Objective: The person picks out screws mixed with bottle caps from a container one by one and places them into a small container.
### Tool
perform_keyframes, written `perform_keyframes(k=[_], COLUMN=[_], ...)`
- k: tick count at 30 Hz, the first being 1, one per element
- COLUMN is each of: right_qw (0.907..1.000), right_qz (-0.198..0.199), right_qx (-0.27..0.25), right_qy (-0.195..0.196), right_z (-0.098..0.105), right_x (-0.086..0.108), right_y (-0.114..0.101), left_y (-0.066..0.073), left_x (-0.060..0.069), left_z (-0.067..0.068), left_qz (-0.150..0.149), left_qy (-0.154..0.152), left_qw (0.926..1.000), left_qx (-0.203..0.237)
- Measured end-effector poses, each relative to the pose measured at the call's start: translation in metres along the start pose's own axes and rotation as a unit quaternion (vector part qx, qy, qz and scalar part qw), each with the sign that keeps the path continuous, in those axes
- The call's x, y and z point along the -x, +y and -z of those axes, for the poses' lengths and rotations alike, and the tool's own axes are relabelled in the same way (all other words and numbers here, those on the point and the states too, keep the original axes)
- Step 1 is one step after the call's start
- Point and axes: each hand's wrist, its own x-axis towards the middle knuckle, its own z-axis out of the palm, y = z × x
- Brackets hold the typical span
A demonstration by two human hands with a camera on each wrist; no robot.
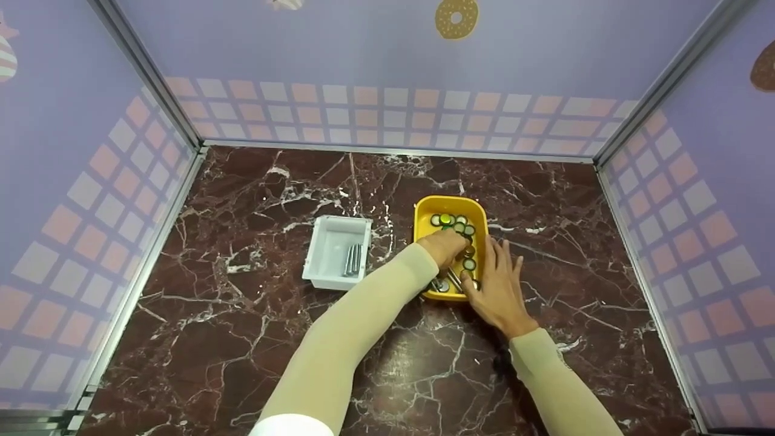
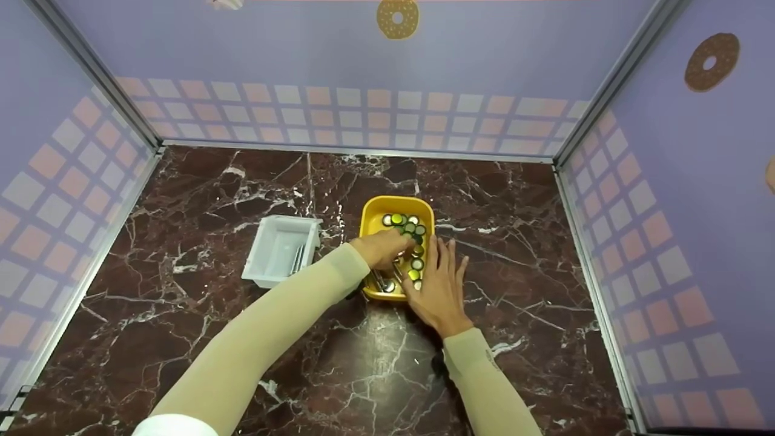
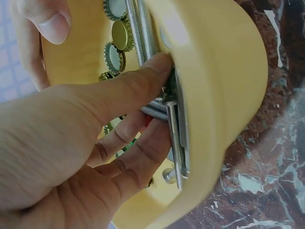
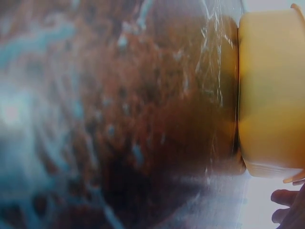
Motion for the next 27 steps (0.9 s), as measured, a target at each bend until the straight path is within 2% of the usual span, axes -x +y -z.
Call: perform_keyframes(k=[8,13,18,21,27], right_qw=[1.0000,1.0000,1.0000,1.0000,1.0000], right_qz=[0.001,0.002,-0.001,-0.002,-0.002], right_qx=[-0.001,0.002,-0.003,-0.006,-0.004], right_qy=[-0.001,-0.001,-0.001,-0.003,-0.001], right_z=[-0.002,-0.002,-0.001,-0.001,-0.003], right_x=[0.001,0.001,0.000,-0.001,0.000], right_y=[-0.002,-0.001,0.000,0.001,0.001], left_y=[-0.004,-0.010,-0.011,-0.005,0.010], left_x=[0.002,0.004,0.009,0.021,0.054], left_z=[0.002,0.004,0.006,0.016,0.042], left_qz=[0.018,0.027,0.023,0.035,0.067], left_qy=[-0.011,-0.026,-0.007,0.005,0.000], left_qw=[0.9998,0.9990,0.9984,0.9975,0.9954], left_qx=[0.004,0.024,0.051,0.061,0.068])
